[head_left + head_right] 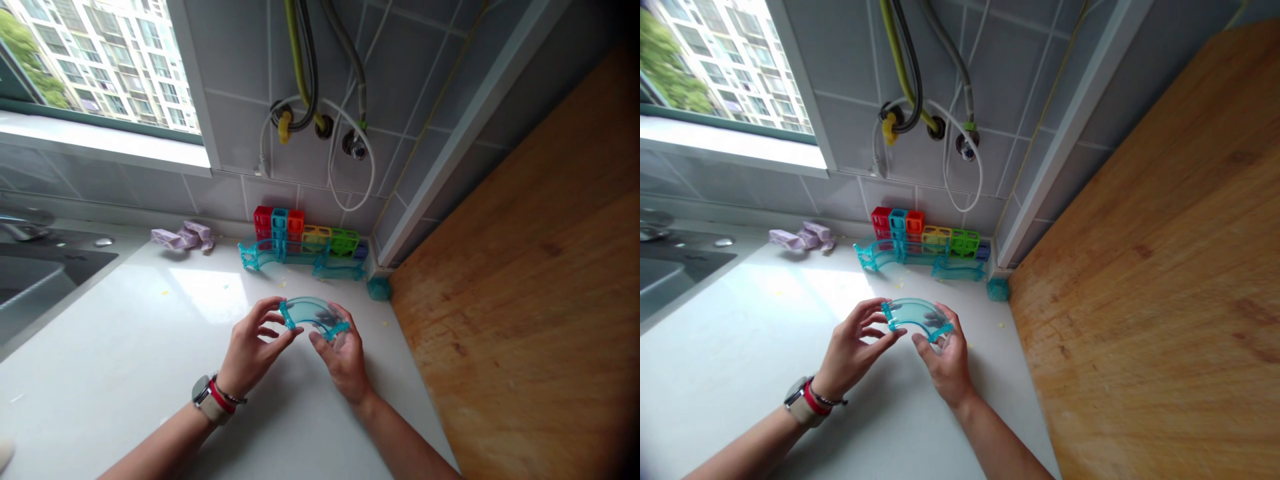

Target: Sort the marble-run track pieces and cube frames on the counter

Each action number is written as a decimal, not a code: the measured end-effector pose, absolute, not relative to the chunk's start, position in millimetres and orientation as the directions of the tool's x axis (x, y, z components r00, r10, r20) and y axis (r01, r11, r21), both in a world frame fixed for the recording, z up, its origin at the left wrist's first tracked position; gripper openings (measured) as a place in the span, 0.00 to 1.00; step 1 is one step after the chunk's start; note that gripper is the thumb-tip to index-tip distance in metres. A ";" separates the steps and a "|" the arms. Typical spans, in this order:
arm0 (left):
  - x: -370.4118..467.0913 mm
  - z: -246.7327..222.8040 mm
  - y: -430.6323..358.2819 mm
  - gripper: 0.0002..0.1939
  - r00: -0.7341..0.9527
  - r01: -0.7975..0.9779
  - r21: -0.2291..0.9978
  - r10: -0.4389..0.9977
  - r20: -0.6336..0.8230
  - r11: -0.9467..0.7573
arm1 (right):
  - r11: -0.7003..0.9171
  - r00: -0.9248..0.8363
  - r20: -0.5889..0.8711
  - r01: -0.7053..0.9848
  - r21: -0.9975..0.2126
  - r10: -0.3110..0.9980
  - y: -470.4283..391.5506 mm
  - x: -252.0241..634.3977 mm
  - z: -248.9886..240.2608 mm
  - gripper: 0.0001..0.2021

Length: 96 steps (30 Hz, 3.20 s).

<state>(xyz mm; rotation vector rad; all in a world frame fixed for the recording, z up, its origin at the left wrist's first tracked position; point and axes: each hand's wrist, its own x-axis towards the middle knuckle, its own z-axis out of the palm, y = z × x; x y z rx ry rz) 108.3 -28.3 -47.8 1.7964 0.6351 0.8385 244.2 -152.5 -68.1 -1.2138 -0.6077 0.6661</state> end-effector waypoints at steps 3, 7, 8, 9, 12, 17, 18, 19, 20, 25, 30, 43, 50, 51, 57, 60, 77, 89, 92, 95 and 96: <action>107.3 -46.2 -28.2 0.26 0.610 0.051 0.919 0.740 0.282 -0.392 | 0.194 0.671 0.054 -0.136 -0.971 0.740 -153.3 244.1 -69.4 0.32; 107.9 -44.7 -28.6 0.25 0.613 0.054 0.925 0.744 0.267 -0.377 | 0.180 0.683 0.048 -0.124 -0.976 0.729 -154.1 245.7 -70.7 0.33; 108.3 -44.7 -28.6 0.25 0.616 0.052 0.930 0.745 0.258 -0.365 | 0.169 0.688 0.045 -0.114 -0.979 0.724 -154.3 246.0 -70.8 0.33; 108.7 -44.8 -28.5 0.25 0.618 0.049 0.934 0.745 0.250 -0.354 | 0.156 0.693 0.042 -0.102 -0.982 0.720 -154.4 246.2 -70.7 0.33; 110.1 -46.5 -27.4 0.24 0.628 0.046 0.943 0.744 0.230 -0.330 | 0.116 0.698 0.040 -0.062 -0.991 0.715 -154.2 246.4 -70.0 0.31; 111.1 -53.3 -23.0 0.22 0.633 0.070 0.935 0.740 0.228 -0.347 | 0.098 0.691 0.063 -0.011 -0.995 0.720 -151.8 246.5 -69.4 0.26; 111.0 -55.0 -21.9 0.22 0.633 0.081 0.930 0.739 0.230 -0.358 | 0.091 0.692 0.067 0.003 -0.996 0.719 -151.5 246.8 -69.7 0.25; 110.7 -56.5 -20.8 0.22 0.633 0.093 0.924 0.738 0.232 -0.370 | 0.083 0.694 0.069 0.014 -0.996 0.717 -151.2 247.1 -70.0 0.25; 110.5 -57.9 -19.7 0.22 0.636 0.105 0.918 0.736 0.233 -0.382 | 0.075 0.695 0.068 0.021 -0.997 0.715 -151.0 247.5 -70.5 0.25; 110.0 -62.1 -13.6 0.24 0.648 0.135 0.880 0.712 0.269 -0.456 | 0.056 0.690 0.066 0.036 -0.998 0.721 -150.2 249.3 -73.8 0.24; 109.9 -66.2 -7.7 0.24 0.649 0.146 0.853 0.699 0.300 -0.501 | 0.063 0.693 0.082 0.052 -0.997 0.717 -148.3 250.6 -76.1 0.23; 109.2 -72.6 0.7 0.21 0.642 0.125 0.813 0.671 0.371 -0.568 | 0.039 0.727 0.112 0.116 -0.992 0.677 -146.6 253.2 -83.9 0.34; 111.3 -83.1 6.6 0.22 0.640 0.139 0.790 0.663 0.388 -0.597 | -0.039 0.748 0.194 0.282 -0.959 0.635 -144.6 255.7 -90.2 0.28; 111.8 -84.2 6.9 0.22 0.641 0.143 0.789 0.663 0.386 -0.598 | -0.050 0.746 0.209 0.309 -0.950 0.632 -144.2 256.5 -90.5 0.28; 113.5 -87.3 6.8 0.22 0.636 0.190 0.760 0.668 0.388 -0.622 | -0.098 0.724 0.249 0.401 -0.911 0.643 -141.7 262.5 -93.0 0.29; 113.8 -90.0 7.7 0.21 0.631 0.227 0.736 0.671 0.388 -0.638 | -0.087 0.713 0.268 0.419 -0.904 0.648 -139.9 264.8 -96.5 0.32; 117.0 -86.8 3.8 0.23 0.649 0.377 0.631 0.680 0.342 -0.678 | -0.073 0.689 0.420 0.564 -0.823 0.590 -138.8 274.4 -103.7 0.26; 123.4 -78.4 -7.0 0.22 0.675 0.418 0.547 0.651 0.346 -0.725 | -0.197 0.670 0.419 0.643 -0.740 0.612 -143.6 284.5 -104.5 0.29; 122.5 -78.1 -7.5 0.23 0.687 0.422 0.544 0.647 0.330 -0.725 | -0.176 0.666 0.435 0.646 -0.743 0.606 -143.3 285.2 -106.1 0.38; 123.3 -71.3 -4.7 0.33 0.704 0.428 0.550 0.646 0.294 -0.717 | -0.141 0.661 0.454 0.645 -0.751 0.598 -142.9 285.8 -106.7 0.42; 125.1 -66.9 -2.7 0.38 0.715 0.431 0.552 0.643 0.275 -0.714 | -0.132 0.662 0.459 0.642 -0.755 0.593 -142.7 285.9 -106.8 0.42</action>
